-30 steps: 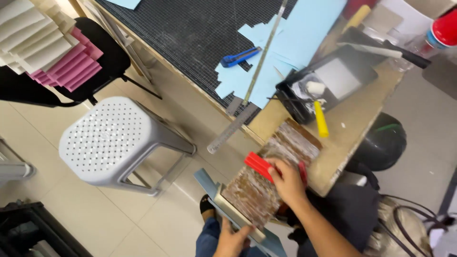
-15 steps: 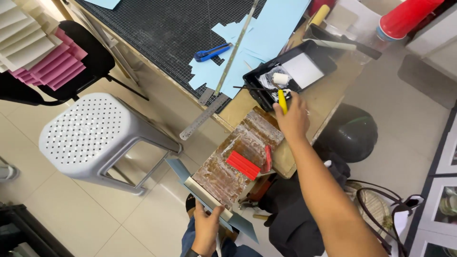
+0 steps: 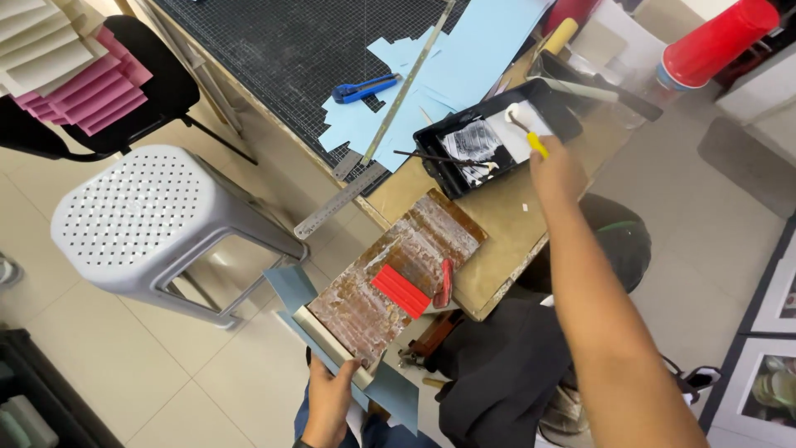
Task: Applying glue to paper strips and attaching them to box components to assemble small boxes
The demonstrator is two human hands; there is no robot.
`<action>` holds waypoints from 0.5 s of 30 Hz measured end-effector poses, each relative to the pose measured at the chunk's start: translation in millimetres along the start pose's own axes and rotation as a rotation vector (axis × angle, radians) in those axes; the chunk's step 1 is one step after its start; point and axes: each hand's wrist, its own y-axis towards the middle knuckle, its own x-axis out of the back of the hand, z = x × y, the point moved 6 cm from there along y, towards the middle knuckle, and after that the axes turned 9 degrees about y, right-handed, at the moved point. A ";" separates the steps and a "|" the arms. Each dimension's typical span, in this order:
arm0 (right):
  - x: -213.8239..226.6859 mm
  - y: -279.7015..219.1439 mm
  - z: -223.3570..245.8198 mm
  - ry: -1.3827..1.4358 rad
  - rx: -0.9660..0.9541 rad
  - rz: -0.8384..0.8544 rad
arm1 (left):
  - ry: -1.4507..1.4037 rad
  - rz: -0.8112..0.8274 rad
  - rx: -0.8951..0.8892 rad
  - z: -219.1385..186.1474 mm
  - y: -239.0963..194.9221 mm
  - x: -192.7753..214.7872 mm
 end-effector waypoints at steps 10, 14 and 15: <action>-8.3 45.3 -34.1 -0.046 -0.014 0.244 | 0.026 0.040 0.108 -32.8 -22.2 -3.1; 34.3 38.4 -18.4 -0.104 0.028 0.240 | 0.086 0.013 0.023 -14.1 3.1 -4.5; 36.3 32.9 -9.3 -0.114 0.089 0.261 | 0.086 0.011 0.057 -17.8 -2.4 -3.8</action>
